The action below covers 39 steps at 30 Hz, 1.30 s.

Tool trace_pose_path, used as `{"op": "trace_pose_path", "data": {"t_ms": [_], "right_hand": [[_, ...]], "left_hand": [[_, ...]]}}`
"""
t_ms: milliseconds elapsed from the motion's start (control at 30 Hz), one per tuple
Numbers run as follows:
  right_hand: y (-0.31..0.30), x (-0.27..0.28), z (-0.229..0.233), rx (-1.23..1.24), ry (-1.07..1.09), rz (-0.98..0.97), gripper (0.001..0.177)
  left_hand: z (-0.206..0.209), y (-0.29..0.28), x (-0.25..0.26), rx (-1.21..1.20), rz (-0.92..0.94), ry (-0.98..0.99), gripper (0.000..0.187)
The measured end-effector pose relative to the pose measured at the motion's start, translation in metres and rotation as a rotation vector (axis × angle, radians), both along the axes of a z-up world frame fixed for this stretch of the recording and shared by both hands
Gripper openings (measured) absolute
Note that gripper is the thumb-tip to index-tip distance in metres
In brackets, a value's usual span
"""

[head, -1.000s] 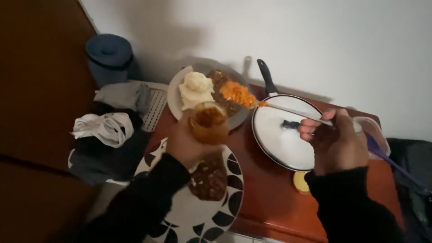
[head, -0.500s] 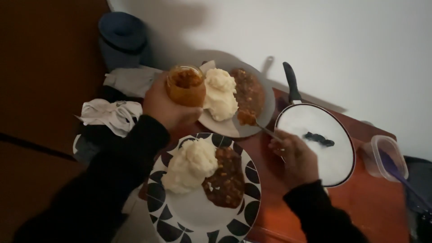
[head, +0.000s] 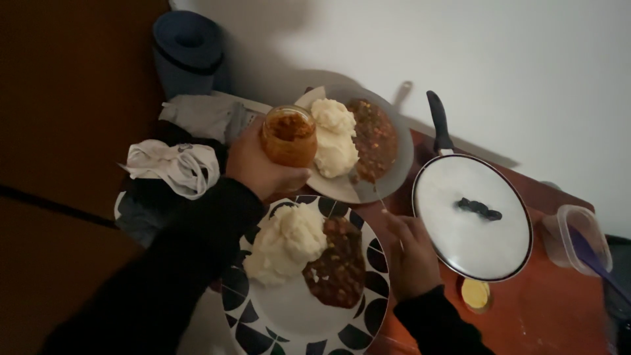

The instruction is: Scoop contents from a jar onto plates containing mashed potatoes and stew.

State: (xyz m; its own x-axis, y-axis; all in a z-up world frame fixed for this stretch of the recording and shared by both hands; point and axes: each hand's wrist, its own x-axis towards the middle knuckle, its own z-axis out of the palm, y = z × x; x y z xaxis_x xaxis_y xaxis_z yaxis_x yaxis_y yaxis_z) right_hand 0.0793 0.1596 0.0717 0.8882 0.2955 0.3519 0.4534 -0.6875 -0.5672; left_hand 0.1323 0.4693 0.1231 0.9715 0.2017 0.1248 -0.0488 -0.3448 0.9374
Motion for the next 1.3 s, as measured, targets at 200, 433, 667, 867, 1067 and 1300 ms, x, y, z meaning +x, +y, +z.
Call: {"op": "trace_pose_path", "data": {"t_ms": [200,433,667,867,1067,1300], "right_hand": [[-0.005,0.002,-0.009,-0.05,-0.072,-0.015,0.051],[-0.01,0.0,-0.011,-0.045,-0.069,-0.065,0.046],[-0.018,0.005,-0.003,-0.044,0.025,-0.157,0.032],[-0.025,0.023,-0.013,0.024,0.331,-0.198,0.015],[-0.03,0.035,-0.04,-0.122,0.388,-0.236,0.033],[-0.027,0.022,-0.021,-0.097,0.247,-0.14,0.035]], "left_hand": [[0.001,-0.003,-0.001,0.042,-0.01,0.024,0.081],[-0.004,-0.004,0.001,0.061,0.008,-0.01,0.084],[0.007,-0.009,-0.005,0.116,0.022,0.029,0.085],[0.003,-0.014,-0.005,0.145,0.017,0.03,0.083],[-0.002,-0.015,-0.005,0.114,-0.001,0.002,0.084],[-0.004,-0.016,-0.008,0.133,-0.009,0.008,0.083]]}}
